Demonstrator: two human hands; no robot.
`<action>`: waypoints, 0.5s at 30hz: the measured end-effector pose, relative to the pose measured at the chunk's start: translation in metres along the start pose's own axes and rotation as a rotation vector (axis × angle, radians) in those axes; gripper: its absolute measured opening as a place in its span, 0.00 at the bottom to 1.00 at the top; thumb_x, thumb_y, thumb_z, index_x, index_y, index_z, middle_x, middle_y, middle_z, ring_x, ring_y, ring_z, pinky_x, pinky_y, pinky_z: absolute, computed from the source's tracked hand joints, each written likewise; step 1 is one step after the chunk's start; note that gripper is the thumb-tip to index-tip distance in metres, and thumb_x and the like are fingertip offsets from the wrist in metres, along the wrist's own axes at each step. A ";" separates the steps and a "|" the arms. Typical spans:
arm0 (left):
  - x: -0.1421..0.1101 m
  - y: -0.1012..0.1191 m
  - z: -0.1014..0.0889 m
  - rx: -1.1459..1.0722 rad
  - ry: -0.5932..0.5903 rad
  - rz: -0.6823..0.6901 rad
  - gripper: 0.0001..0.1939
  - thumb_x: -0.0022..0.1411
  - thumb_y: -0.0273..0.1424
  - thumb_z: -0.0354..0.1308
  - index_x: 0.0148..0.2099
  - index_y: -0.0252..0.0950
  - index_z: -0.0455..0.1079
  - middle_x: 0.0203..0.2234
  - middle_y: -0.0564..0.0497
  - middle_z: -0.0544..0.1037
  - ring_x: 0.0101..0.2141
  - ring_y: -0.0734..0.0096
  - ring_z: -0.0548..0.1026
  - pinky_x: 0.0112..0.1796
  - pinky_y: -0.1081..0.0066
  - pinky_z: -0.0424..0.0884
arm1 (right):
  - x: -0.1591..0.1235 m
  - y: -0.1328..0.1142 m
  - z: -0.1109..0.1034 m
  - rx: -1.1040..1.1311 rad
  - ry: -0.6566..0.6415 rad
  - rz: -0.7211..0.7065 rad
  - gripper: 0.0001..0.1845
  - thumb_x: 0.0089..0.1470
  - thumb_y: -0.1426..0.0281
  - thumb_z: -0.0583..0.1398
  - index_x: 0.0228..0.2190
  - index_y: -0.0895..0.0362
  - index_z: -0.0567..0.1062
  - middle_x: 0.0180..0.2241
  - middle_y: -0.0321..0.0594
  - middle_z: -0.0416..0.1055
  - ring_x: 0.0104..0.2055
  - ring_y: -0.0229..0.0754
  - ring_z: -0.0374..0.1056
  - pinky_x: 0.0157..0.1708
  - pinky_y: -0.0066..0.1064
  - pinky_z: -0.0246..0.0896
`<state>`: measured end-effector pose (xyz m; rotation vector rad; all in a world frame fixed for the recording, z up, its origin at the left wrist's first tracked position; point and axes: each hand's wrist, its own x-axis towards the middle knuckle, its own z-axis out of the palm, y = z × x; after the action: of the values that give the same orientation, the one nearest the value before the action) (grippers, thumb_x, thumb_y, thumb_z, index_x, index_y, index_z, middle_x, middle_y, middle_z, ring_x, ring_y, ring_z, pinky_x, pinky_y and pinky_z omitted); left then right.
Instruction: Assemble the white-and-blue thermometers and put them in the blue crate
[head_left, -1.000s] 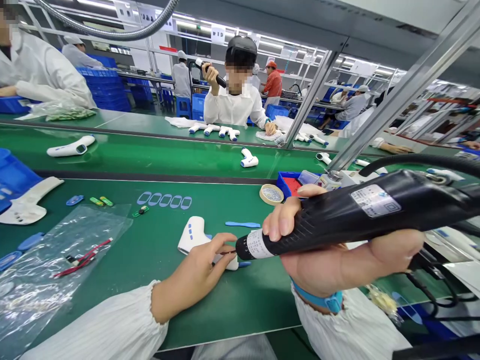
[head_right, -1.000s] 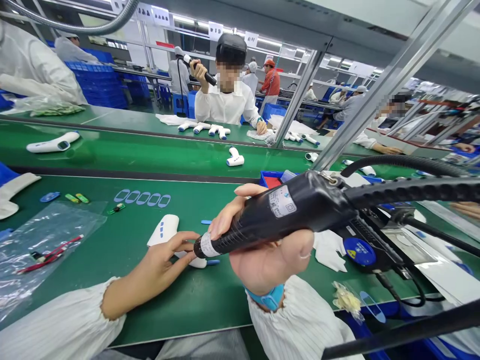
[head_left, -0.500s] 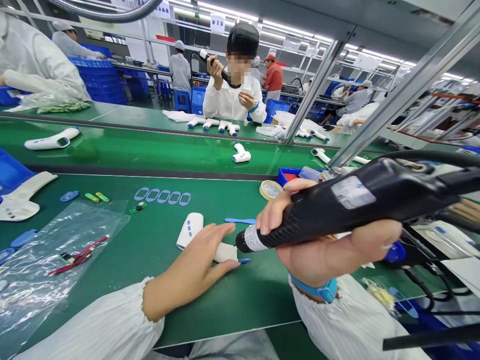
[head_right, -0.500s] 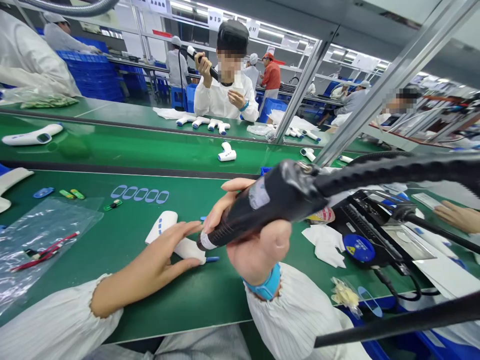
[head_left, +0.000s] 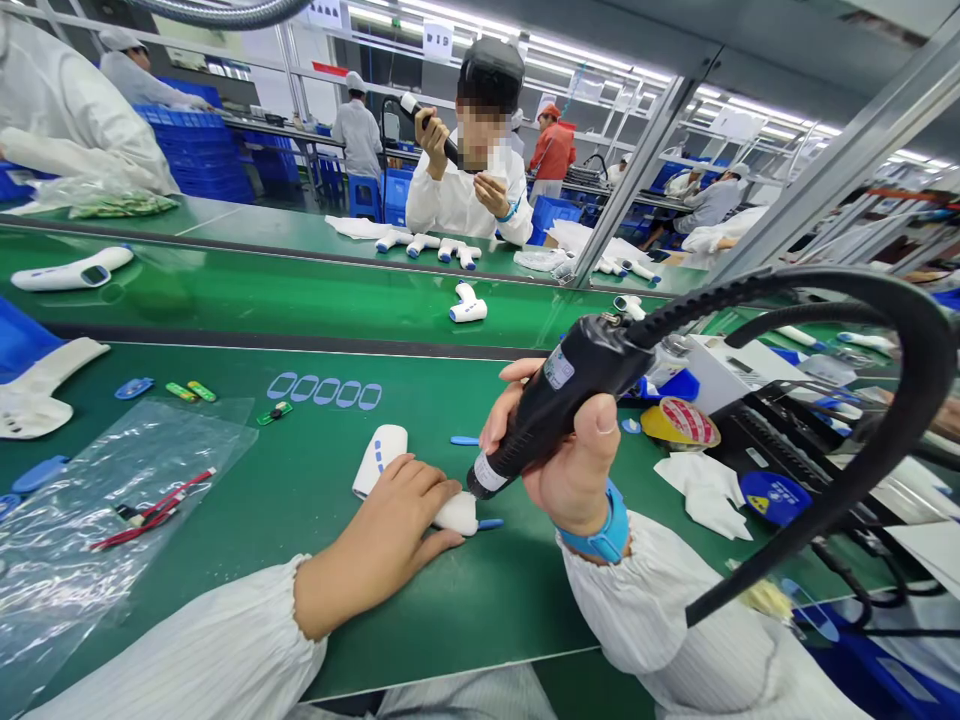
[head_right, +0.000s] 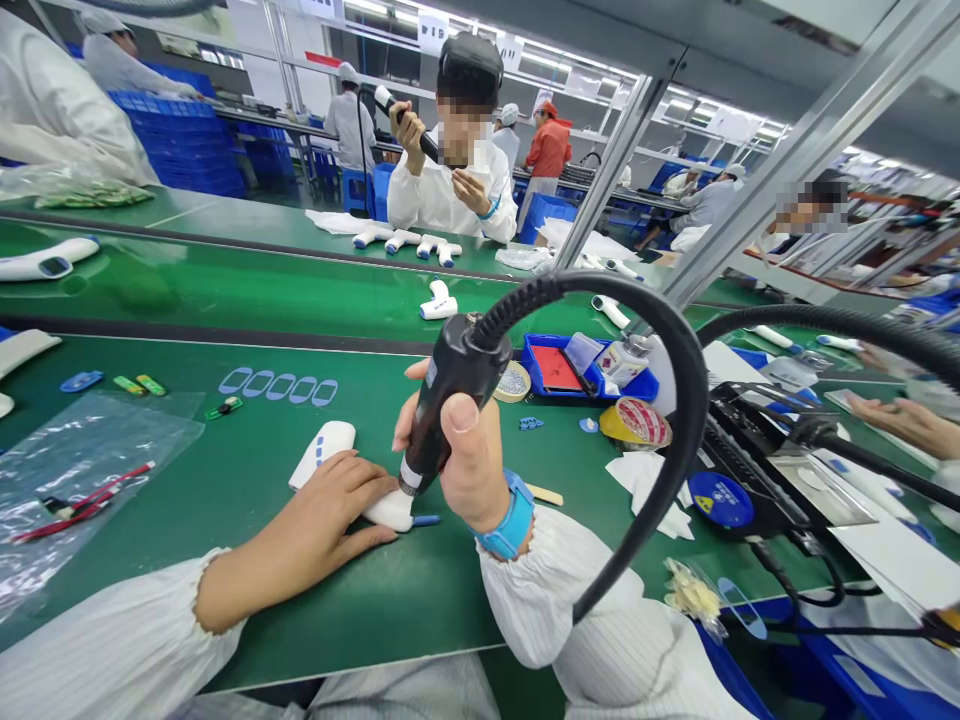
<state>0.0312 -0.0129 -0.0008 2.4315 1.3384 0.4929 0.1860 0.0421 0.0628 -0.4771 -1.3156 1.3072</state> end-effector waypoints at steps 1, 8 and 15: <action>0.000 0.000 0.000 0.002 0.000 0.000 0.18 0.61 0.38 0.53 0.50 0.36 0.64 0.39 0.47 0.72 0.41 0.60 0.65 0.48 0.56 0.57 | 0.000 0.001 0.000 0.006 -0.008 0.004 0.28 0.50 0.45 0.51 0.38 0.55 0.67 0.20 0.34 0.67 0.18 0.39 0.63 0.18 0.31 0.60; 0.000 -0.001 0.000 0.011 -0.020 -0.002 0.18 0.61 0.40 0.52 0.49 0.35 0.65 0.40 0.46 0.72 0.41 0.59 0.66 0.47 0.57 0.58 | 0.005 0.013 0.002 0.050 -0.077 0.033 0.27 0.49 0.44 0.53 0.31 0.56 0.69 0.17 0.34 0.66 0.17 0.38 0.62 0.16 0.28 0.57; 0.001 0.000 0.002 0.026 -0.009 -0.008 0.18 0.61 0.39 0.52 0.49 0.35 0.65 0.39 0.46 0.73 0.41 0.59 0.67 0.47 0.56 0.58 | 0.007 0.018 0.000 0.090 -0.131 0.070 0.30 0.46 0.41 0.53 0.26 0.57 0.69 0.16 0.35 0.65 0.15 0.37 0.60 0.14 0.27 0.55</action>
<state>0.0322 -0.0123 -0.0026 2.4456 1.3587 0.4647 0.1762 0.0534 0.0500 -0.3829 -1.3510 1.4704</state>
